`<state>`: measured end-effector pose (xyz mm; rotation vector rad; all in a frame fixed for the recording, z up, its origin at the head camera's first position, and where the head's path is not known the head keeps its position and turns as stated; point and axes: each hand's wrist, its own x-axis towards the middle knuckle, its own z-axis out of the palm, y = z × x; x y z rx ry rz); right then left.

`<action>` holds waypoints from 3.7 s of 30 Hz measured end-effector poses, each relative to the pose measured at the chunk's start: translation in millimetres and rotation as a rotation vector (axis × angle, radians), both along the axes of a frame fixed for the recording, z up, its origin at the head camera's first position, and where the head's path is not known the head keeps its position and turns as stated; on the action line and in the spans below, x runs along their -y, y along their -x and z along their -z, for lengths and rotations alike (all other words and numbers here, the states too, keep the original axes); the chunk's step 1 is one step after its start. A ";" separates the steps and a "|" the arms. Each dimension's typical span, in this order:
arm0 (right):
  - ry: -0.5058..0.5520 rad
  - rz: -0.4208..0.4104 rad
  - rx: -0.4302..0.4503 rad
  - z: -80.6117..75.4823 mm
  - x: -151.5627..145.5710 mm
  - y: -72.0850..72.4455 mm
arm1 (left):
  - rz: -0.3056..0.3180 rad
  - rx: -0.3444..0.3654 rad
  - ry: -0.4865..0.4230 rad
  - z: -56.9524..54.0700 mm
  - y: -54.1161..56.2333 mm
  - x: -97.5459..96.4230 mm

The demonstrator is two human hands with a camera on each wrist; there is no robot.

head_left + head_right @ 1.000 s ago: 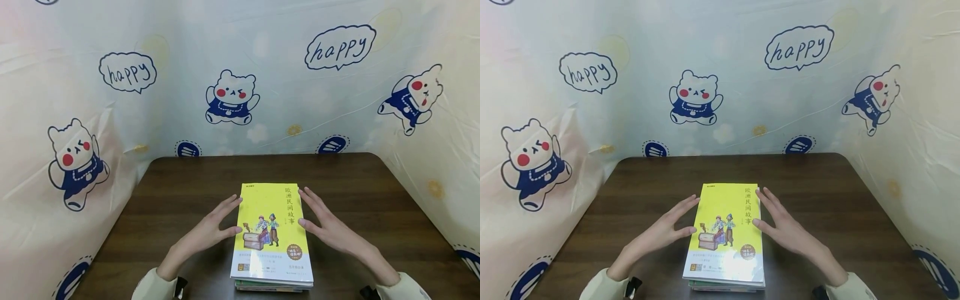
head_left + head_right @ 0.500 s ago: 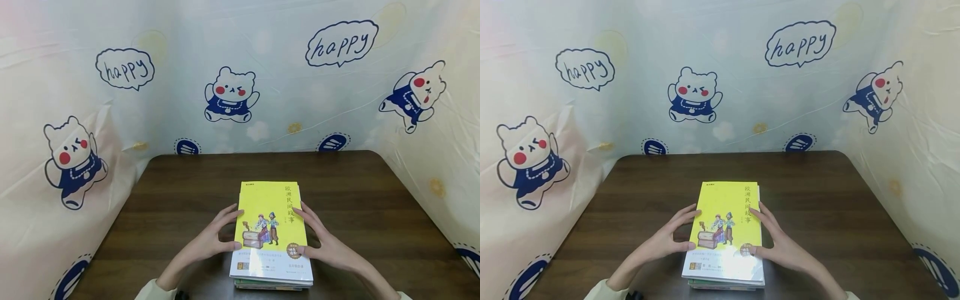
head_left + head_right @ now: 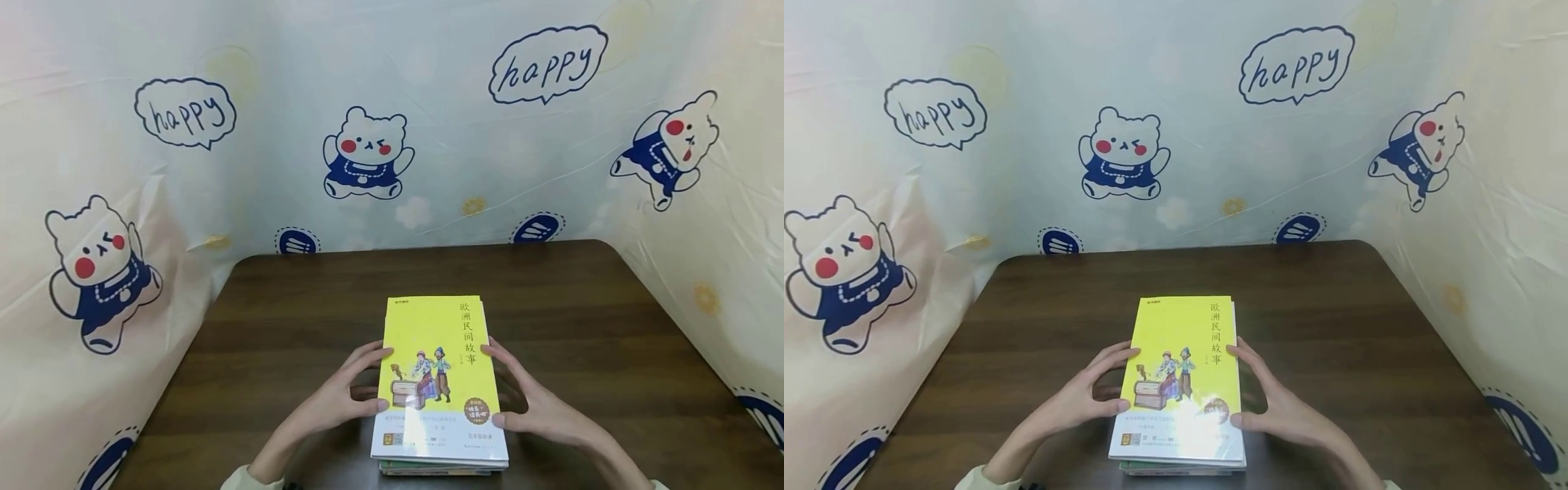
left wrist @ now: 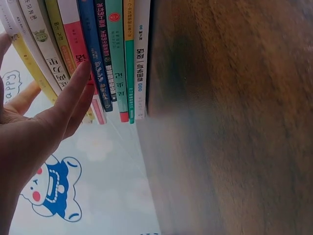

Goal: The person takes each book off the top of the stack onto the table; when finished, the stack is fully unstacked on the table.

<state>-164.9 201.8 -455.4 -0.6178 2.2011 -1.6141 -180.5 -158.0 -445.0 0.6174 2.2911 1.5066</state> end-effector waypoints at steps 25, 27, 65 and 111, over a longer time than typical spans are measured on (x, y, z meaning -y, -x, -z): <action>0.107 -0.098 0.102 8.0 -7.4 9.9 | -0.029 0.002 -0.002 -3.9 -1.4 3.4; 0.094 -0.099 0.090 8.4 -6.0 11.5 | -0.034 0.004 -0.003 -4.6 -0.9 4.5; -0.211 -0.022 -0.033 -1.4 4.1 4.4 | 0.041 0.138 -0.232 -20.0 -8.3 -1.5; -0.248 -0.038 -0.033 -1.8 2.7 4.6 | -0.328 0.037 -0.204 -65.6 23.5 76.8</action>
